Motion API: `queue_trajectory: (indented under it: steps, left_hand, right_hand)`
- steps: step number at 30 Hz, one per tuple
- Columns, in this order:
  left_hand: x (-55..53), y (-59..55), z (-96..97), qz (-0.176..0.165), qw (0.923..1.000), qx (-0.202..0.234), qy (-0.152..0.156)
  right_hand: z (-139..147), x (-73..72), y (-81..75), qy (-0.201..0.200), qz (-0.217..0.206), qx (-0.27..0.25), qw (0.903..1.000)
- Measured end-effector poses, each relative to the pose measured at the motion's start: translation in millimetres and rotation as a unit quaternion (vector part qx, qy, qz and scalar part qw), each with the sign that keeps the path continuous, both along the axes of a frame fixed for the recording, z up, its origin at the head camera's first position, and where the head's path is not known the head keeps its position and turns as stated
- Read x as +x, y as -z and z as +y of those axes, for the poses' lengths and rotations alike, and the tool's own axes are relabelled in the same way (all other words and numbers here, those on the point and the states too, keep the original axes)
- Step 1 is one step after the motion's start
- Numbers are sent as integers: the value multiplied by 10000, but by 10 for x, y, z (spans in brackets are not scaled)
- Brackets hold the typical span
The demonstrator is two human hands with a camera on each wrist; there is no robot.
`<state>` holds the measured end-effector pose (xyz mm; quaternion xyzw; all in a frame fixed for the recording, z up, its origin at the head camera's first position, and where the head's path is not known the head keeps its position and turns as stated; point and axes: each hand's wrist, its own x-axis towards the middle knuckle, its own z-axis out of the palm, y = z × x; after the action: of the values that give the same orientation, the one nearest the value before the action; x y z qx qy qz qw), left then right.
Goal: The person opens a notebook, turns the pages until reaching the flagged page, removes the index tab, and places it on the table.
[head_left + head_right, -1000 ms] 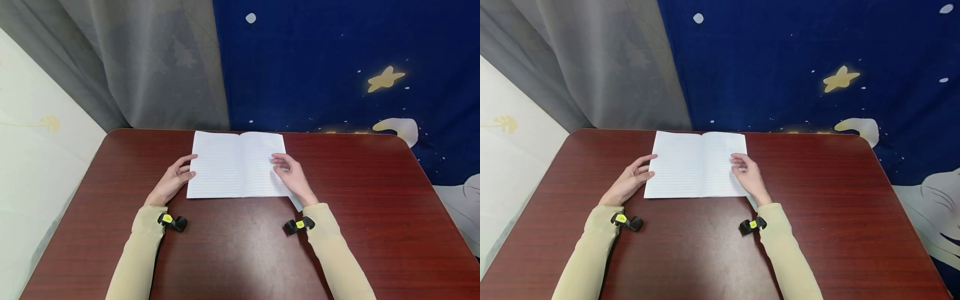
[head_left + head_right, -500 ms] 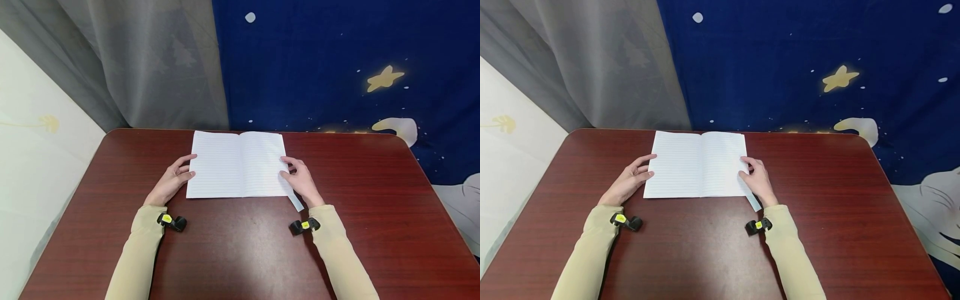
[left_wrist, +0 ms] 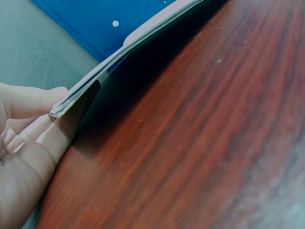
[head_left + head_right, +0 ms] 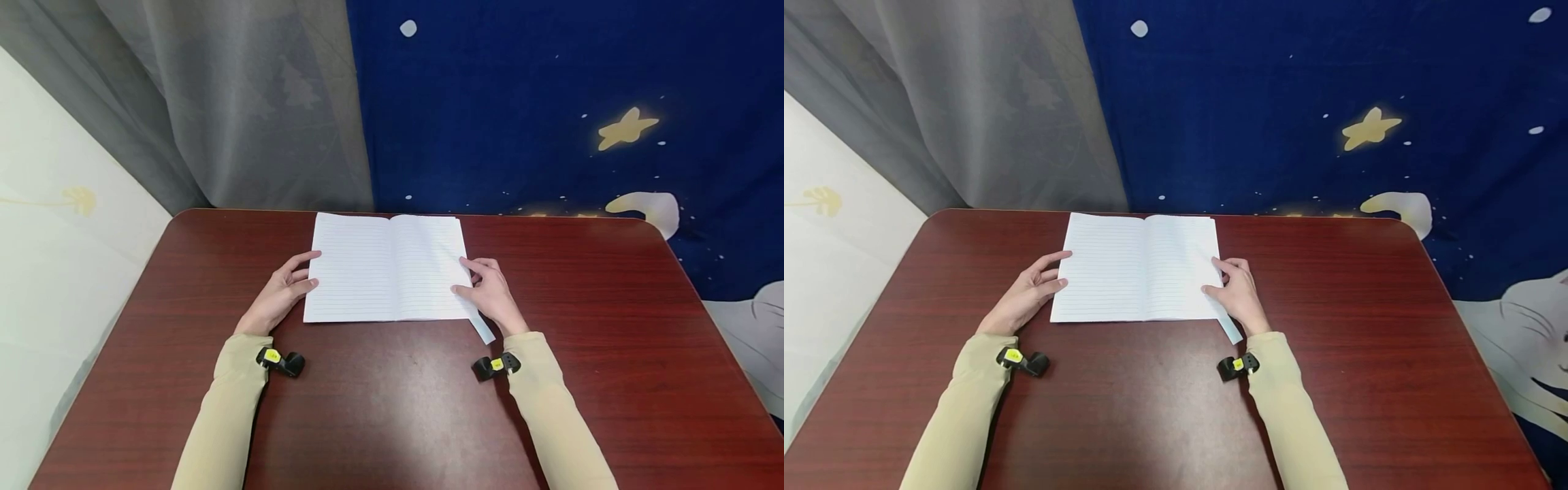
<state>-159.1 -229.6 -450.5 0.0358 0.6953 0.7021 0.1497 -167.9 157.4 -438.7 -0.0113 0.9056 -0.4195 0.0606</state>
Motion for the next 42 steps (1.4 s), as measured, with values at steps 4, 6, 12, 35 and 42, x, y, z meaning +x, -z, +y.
queue_trajectory:
  steps: [4,6,12,35,42]
  left_hand:
    - [-2,-1,-3,17,10000,-18,-36]
    - [-1,1,-4,29,10000,-27,-32]
    - [-2,7,-6,57,10000,-27,34]
    - [8,22,3,146,9999,-11,88]
    - [16,18,-3,110,9999,-4,49]
  right_hand:
    - [-17,-6,10,25,65,-62,10000]
    - [-23,-6,18,28,109,-75,9999]
    - [-23,10,31,-62,186,-44,9998]
    - [59,47,-11,364,85,-2323,9719]
    - [42,29,-99,237,-36,-2728,9618]
